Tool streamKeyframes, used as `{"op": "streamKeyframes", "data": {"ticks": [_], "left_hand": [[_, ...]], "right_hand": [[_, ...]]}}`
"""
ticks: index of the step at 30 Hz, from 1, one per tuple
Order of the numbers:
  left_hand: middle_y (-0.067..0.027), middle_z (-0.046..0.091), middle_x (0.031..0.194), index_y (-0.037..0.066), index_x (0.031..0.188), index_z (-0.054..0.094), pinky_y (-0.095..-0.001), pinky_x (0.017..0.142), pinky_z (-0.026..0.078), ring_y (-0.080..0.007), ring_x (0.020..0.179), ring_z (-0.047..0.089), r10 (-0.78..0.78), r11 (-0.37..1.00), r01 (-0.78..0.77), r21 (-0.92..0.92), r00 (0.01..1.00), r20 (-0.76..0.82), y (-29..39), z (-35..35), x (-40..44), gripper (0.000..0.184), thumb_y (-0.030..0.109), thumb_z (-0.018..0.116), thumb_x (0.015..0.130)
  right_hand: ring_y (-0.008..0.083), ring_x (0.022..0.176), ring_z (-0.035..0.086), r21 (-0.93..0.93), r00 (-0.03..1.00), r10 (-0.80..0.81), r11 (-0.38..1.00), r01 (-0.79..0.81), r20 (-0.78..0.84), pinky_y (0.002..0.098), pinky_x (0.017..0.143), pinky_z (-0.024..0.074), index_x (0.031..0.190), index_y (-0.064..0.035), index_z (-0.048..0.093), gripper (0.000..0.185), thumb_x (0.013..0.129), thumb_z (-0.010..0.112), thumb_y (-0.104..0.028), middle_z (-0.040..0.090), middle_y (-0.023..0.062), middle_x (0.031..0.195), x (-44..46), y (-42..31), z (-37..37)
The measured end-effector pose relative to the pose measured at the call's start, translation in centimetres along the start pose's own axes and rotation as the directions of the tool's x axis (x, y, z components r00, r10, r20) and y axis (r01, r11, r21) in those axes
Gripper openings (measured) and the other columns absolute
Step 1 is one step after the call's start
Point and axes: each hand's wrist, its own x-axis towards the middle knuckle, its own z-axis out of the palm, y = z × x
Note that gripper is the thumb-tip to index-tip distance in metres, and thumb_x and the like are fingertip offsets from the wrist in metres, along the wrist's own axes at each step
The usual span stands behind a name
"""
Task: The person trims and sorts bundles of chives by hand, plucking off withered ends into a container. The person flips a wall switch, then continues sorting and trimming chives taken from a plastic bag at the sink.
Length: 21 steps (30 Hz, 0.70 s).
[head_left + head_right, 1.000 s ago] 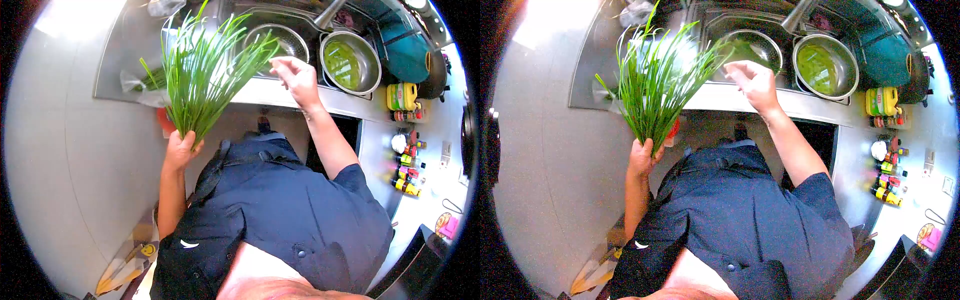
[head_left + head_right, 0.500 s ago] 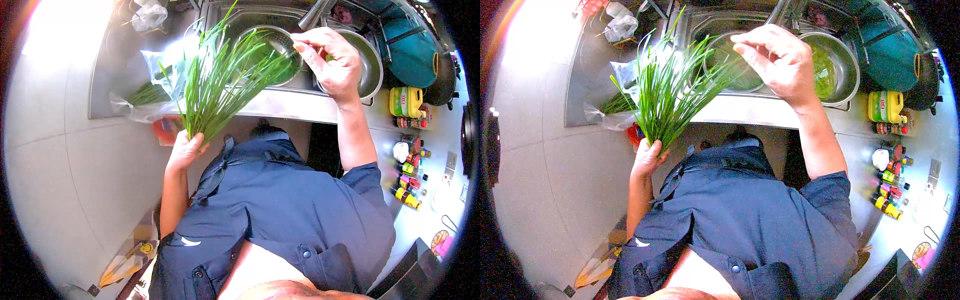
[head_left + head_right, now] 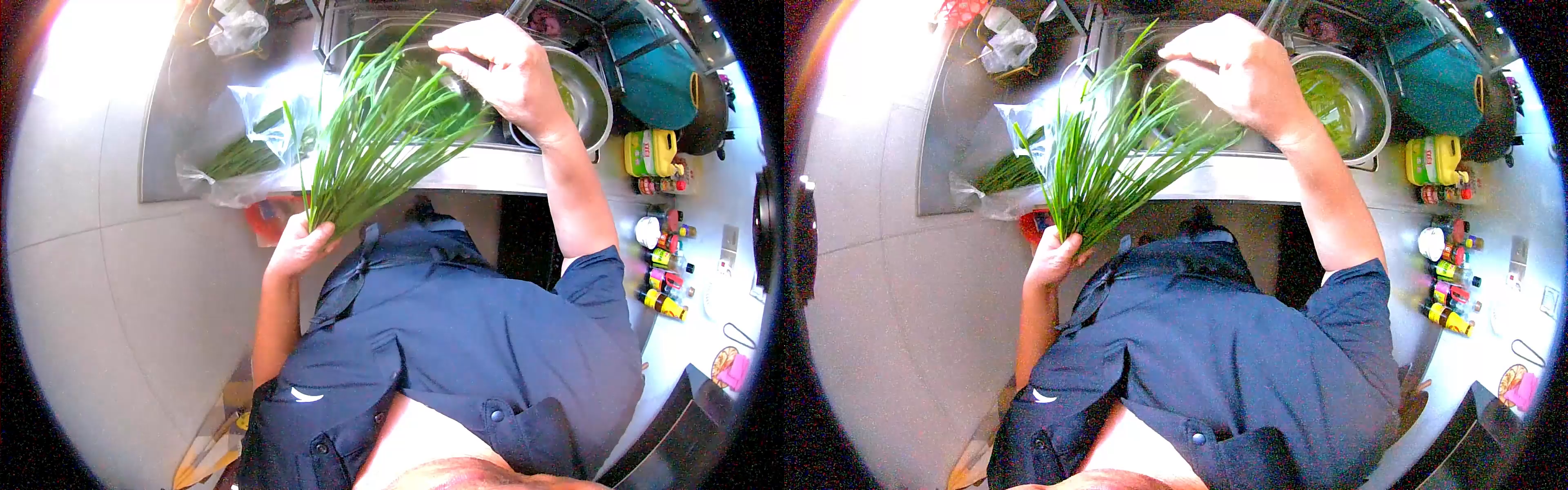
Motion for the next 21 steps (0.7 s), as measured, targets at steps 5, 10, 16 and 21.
{"op": "streamKeyframes", "data": {"ticks": [5, 10, 16, 21], "left_hand": [[0.0017, 0.061, 0.084, 0.008, 0.111, 0.066, -0.0233, 0.053, 0.040, -0.0070, 0.064, 0.052, -0.038, 0.998, 0.033, 0.052, 0.995, 0.091, 0.3, -1.2, -0.2, 0.036, 0.039, 0.071, 0.095], [0.0022, 0.060, 0.080, 0.007, 0.109, 0.067, -0.0233, 0.053, 0.040, -0.0067, 0.065, 0.051, -0.044, 0.996, 0.036, 0.087, 0.995, 0.094, 0.6, -1.4, -0.2, 0.032, 0.036, 0.069, 0.097], [0.0033, 0.058, 0.078, 0.005, 0.106, 0.067, -0.0252, 0.059, 0.041, -0.0070, 0.068, 0.049, -0.014, 0.990, -0.004, 0.141, 0.992, 0.126, 2.1, -0.7, -0.4, 0.026, 0.029, 0.067, 0.099], [0.0033, 0.058, 0.078, 0.004, 0.104, 0.066, -0.0263, 0.060, 0.042, -0.0075, 0.067, 0.049, -0.021, 0.979, -0.006, 0.203, 0.992, 0.128, 2.5, -0.5, -0.3, 0.023, 0.026, 0.067, 0.099]], "right_hand": [[0.0263, 0.094, 0.068, 0.066, 0.997, 0.043, 0.997, -0.047, 0.060, 0.0363, 0.083, 0.0555, 0.105, -0.0133, 0.078, 0.021, 0.088, 0.076, -0.024, 0.075, 0.0051, 0.100, 0.8, -0.6, 0.8], [0.0275, 0.096, 0.069, 0.009, 0.987, -0.065, 0.998, 0.064, 0.148, 0.0384, 0.085, 0.0558, 0.105, -0.0129, 0.078, 0.027, 0.090, 0.072, -0.035, 0.074, 0.0089, 0.099, 1.3, 0.1, 2.3], [0.0286, 0.094, 0.070, 0.114, 0.985, 0.009, 0.993, -0.028, 0.171, 0.0378, 0.085, 0.0560, 0.105, -0.0130, 0.078, 0.023, 0.089, 0.074, -0.028, 0.074, 0.0092, 0.101, 1.2, -0.2, 1.8], [0.0235, 0.096, 0.071, 0.175, 0.980, 0.161, 0.968, -0.180, 0.118, 0.0344, 0.087, 0.0553, 0.108, -0.0104, 0.078, 0.022, 0.090, 0.074, -0.022, 0.076, 0.0092, 0.106, 1.8, 0.1, -0.1]]}}
